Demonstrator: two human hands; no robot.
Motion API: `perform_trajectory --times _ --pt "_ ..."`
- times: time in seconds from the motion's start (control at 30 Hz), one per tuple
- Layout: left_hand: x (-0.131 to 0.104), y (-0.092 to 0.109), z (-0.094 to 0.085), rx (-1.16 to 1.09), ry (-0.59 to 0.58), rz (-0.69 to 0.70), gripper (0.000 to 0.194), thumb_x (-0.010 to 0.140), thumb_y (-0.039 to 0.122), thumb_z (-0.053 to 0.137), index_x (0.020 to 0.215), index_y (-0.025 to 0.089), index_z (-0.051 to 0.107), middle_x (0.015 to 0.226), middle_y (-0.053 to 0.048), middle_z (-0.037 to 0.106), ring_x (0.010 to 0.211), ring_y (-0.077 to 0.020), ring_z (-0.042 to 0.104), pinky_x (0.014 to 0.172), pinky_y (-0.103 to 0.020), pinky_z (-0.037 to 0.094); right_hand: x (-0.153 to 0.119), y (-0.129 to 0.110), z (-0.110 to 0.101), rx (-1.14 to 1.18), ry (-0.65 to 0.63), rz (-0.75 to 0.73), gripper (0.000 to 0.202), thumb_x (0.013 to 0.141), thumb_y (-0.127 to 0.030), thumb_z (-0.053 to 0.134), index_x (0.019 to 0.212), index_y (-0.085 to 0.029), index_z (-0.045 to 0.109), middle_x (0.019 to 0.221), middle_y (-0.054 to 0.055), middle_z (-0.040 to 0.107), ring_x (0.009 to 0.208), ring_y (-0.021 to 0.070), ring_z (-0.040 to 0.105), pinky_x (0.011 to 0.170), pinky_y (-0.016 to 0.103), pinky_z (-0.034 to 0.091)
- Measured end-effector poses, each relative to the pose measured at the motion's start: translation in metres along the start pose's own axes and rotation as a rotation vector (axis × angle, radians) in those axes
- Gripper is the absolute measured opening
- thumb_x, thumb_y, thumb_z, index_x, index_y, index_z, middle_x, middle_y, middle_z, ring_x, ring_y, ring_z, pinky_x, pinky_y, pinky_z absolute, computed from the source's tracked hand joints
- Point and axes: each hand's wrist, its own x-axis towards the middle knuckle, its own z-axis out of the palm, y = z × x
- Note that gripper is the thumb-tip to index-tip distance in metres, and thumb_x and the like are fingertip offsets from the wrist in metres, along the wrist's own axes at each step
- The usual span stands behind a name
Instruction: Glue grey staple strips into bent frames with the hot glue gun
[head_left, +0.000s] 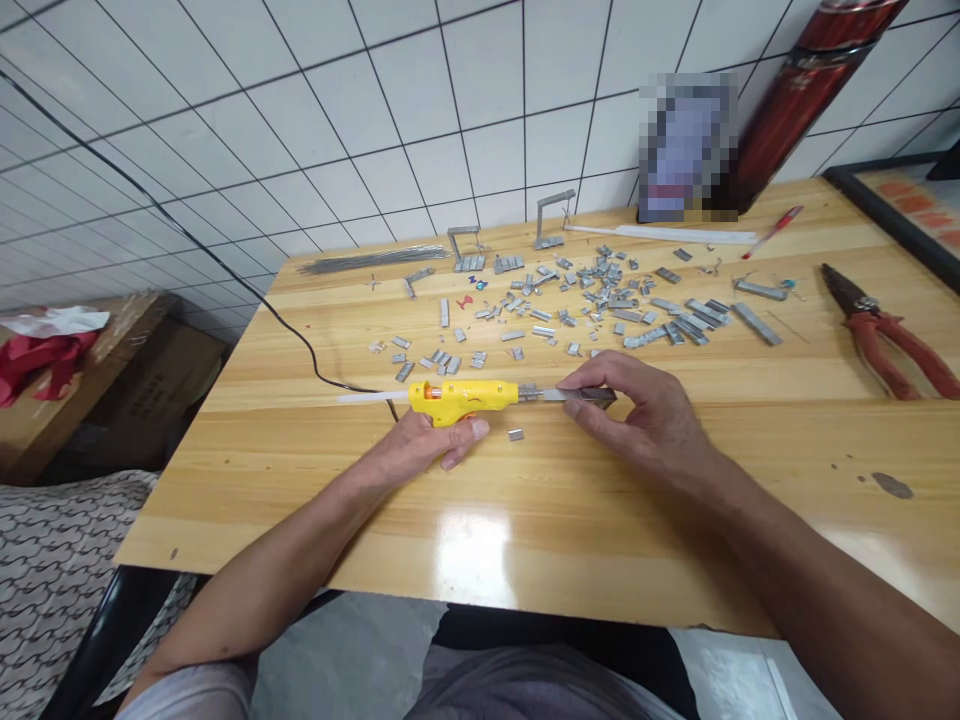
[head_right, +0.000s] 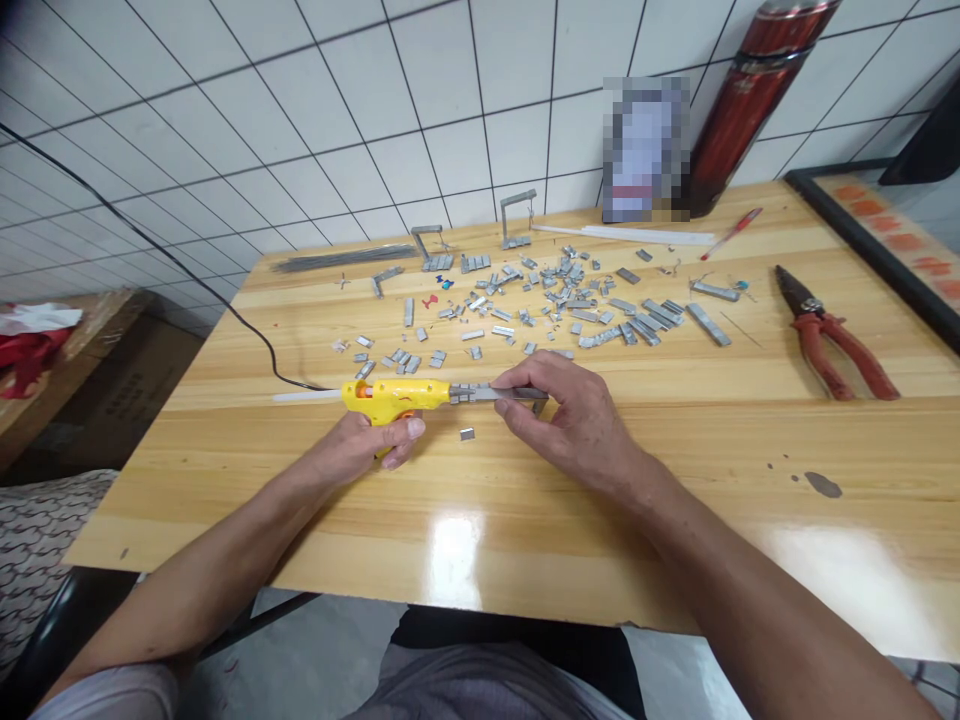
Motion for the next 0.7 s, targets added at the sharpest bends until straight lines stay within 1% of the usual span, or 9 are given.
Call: perform_trajectory --times 0.27,0.43,0.57,0.7 --pt "0.0007 -0.0057 -0.0012 -0.028 -0.005 0.009 0.057 0.094 0.056 0.065 0.056 0.018 0.044 0.051 0.004 0.043 0.053 -0.0095 0.042 0.061 -0.028 0.036 -0.0004 -0.0007 -0.0008 0.008 0.006 -0.005 0.011 0.091 -0.017 0.069 0.097 -0.025 0.072 0.086 0.001 0.073 0.075 0.0167 0.066 0.07 0.032 0.052" --pt "0.0 -0.0018 0.0007 -0.015 0.011 -0.003 0.055 0.093 0.054 0.065 0.057 0.019 0.045 0.051 0.005 0.042 0.053 -0.0096 0.041 0.062 -0.028 0.036 -0.0009 0.0009 0.0 0.011 0.018 -0.026 0.012 0.091 -0.016 0.07 0.097 -0.025 0.073 0.085 0.0 0.072 0.075 0.016 0.066 0.07 0.031 0.052" --pt "-0.0002 0.0012 0.0025 -0.023 0.022 -0.009 0.051 0.092 0.052 0.065 0.058 0.019 0.046 0.05 0.005 0.042 0.052 -0.0097 0.041 0.061 -0.028 0.036 -0.0013 0.0017 -0.0002 0.004 0.009 -0.015 0.012 0.091 -0.016 0.069 0.098 -0.026 0.073 0.085 0.0 0.072 0.076 0.0162 0.066 0.071 0.031 0.052" --pt "0.0 0.001 0.002 -0.012 0.019 -0.012 0.053 0.093 0.051 0.065 0.056 0.019 0.044 0.05 0.005 0.042 0.052 -0.0095 0.041 0.061 -0.028 0.036 -0.0011 0.0017 0.0004 -0.006 0.007 -0.021 0.011 0.092 -0.016 0.069 0.098 -0.025 0.072 0.086 0.0 0.072 0.076 0.0155 0.065 0.07 0.03 0.051"
